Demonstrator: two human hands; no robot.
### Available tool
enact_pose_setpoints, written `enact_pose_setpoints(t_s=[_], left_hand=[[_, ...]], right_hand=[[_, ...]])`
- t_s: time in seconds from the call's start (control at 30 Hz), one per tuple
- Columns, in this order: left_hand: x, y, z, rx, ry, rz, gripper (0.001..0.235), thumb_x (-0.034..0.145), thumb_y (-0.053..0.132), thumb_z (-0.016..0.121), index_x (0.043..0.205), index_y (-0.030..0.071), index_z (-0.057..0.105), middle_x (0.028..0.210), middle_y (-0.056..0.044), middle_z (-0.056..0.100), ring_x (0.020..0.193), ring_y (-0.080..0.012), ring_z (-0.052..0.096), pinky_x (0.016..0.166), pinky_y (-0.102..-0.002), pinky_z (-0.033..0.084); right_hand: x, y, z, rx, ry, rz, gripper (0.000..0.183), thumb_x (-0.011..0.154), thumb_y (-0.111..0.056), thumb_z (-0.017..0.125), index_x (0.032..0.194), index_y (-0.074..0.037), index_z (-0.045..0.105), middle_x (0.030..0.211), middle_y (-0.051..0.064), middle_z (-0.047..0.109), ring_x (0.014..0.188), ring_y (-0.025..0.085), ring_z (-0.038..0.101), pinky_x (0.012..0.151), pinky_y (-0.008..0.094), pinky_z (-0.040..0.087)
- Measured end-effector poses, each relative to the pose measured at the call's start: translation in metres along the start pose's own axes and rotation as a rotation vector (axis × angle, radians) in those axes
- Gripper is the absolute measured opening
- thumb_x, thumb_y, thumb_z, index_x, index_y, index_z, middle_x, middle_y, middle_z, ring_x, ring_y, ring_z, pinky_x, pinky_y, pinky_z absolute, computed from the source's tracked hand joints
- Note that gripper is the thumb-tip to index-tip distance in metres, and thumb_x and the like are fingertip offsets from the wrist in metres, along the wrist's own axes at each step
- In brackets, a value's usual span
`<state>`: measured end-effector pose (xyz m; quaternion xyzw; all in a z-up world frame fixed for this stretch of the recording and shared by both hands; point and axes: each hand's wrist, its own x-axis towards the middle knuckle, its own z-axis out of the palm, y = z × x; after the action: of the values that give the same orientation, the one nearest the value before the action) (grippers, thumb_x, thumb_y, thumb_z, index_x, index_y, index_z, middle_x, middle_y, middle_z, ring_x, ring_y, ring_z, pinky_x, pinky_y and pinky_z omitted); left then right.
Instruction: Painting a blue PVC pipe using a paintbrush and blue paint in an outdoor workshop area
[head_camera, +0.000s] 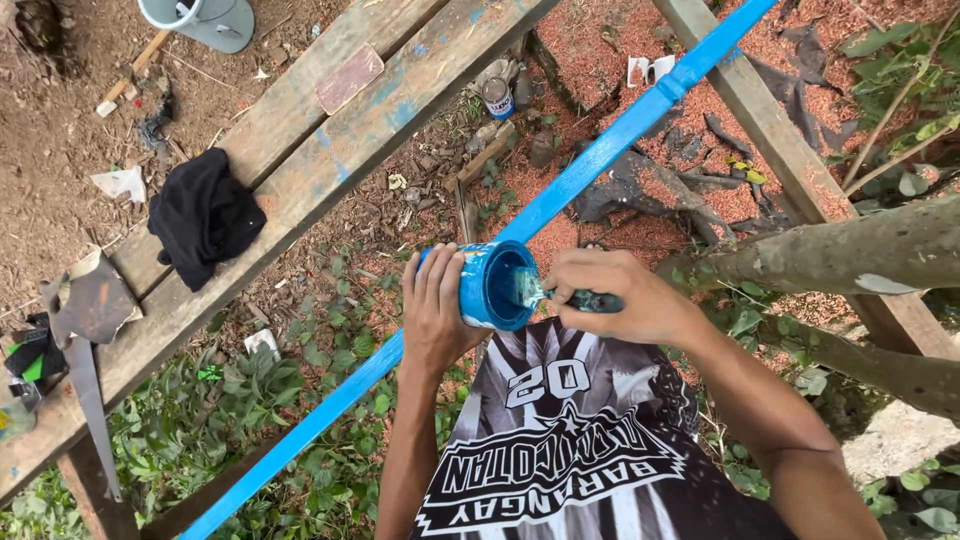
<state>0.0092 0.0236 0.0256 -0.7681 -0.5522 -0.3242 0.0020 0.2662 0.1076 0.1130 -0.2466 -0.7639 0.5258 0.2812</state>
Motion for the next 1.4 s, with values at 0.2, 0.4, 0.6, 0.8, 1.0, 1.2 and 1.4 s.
enact_pose_setpoints(t_s=[0.2, 0.4, 0.6, 0.8, 1.0, 1.2, 1.4], left_hand=[[-0.004, -0.002, 0.007, -0.167, 0.034, -0.126, 0.097, 0.073, 0.047, 0.090, 0.145, -0.001, 0.047, 0.142, -0.023, 0.057, 0.131, -0.0428, 0.057, 0.116, -0.061, 0.039], [-0.006, 0.005, 0.019, -0.330, 0.012, -0.260, 0.099, 0.069, 0.041, 0.093, 0.145, -0.001, 0.045, 0.143, -0.022, 0.056, 0.131, -0.0424, 0.056, 0.116, -0.059, 0.041], [-0.005, 0.009, 0.034, -0.401, -0.011, -0.336, 0.100, 0.062, 0.033, 0.094, 0.145, 0.002, 0.047, 0.140, -0.021, 0.058, 0.129, -0.0419, 0.058, 0.116, -0.057, 0.042], [-0.020, 0.005, 0.041, -0.474, -0.033, -0.456, 0.104, 0.059, 0.039, 0.096, 0.145, 0.004, 0.048, 0.141, -0.020, 0.058, 0.129, -0.0433, 0.058, 0.115, -0.057, 0.042], [-0.040, -0.004, 0.024, -0.473, -0.106, -0.539, 0.108, 0.057, 0.038, 0.097, 0.147, 0.007, 0.046, 0.142, -0.020, 0.056, 0.131, -0.0436, 0.056, 0.114, -0.059, 0.043], [-0.059, -0.025, 0.007, -0.554, -0.165, -0.684, 0.113, 0.055, 0.037, 0.098, 0.149, 0.007, 0.042, 0.141, -0.025, 0.054, 0.126, -0.0531, 0.056, 0.108, -0.071, 0.045], [-0.087, -0.049, 0.012, -0.541, -0.153, -0.680, 0.116, 0.054, 0.041, 0.101, 0.149, 0.007, 0.043, 0.137, -0.026, 0.055, 0.123, -0.0525, 0.059, 0.103, -0.071, 0.049]], right_hand=[[-0.007, 0.034, -0.001, 0.338, 0.351, 0.160, 0.019, 0.087, -0.012, 0.076, 0.078, -0.002, 0.063, 0.077, 0.020, 0.073, 0.059, 0.021, 0.070, 0.055, 0.031, 0.058], [-0.025, 0.111, 0.012, 0.978, 0.704, 0.408, 0.017, 0.104, -0.012, 0.061, 0.095, -0.002, 0.050, 0.085, 0.023, 0.068, 0.062, 0.025, 0.075, 0.053, 0.030, 0.069], [-0.051, 0.166, 0.028, 1.212, 0.719, 0.527, 0.028, 0.107, -0.033, 0.056, 0.100, -0.006, 0.060, 0.098, 0.021, 0.073, 0.070, 0.021, 0.077, 0.062, 0.029, 0.069], [-0.066, 0.160, 0.039, 1.164, 0.613, 0.452, 0.026, 0.089, 0.002, 0.069, 0.104, 0.000, 0.048, 0.112, 0.023, 0.063, 0.085, 0.032, 0.077, 0.073, 0.034, 0.071], [-0.058, 0.158, 0.074, 1.067, 0.737, 0.321, 0.025, 0.087, 0.007, 0.070, 0.099, 0.001, 0.049, 0.098, 0.029, 0.067, 0.075, 0.034, 0.077, 0.065, 0.035, 0.070], [-0.055, 0.158, 0.109, 1.121, 0.840, 0.317, 0.019, 0.092, 0.007, 0.065, 0.097, -0.001, 0.049, 0.092, 0.022, 0.066, 0.074, 0.031, 0.077, 0.065, 0.033, 0.070], [-0.092, 0.203, 0.113, 1.182, 1.076, 0.390, 0.015, 0.097, -0.002, 0.064, 0.095, -0.010, 0.052, 0.089, 0.010, 0.073, 0.077, 0.023, 0.078, 0.071, 0.027, 0.069]])
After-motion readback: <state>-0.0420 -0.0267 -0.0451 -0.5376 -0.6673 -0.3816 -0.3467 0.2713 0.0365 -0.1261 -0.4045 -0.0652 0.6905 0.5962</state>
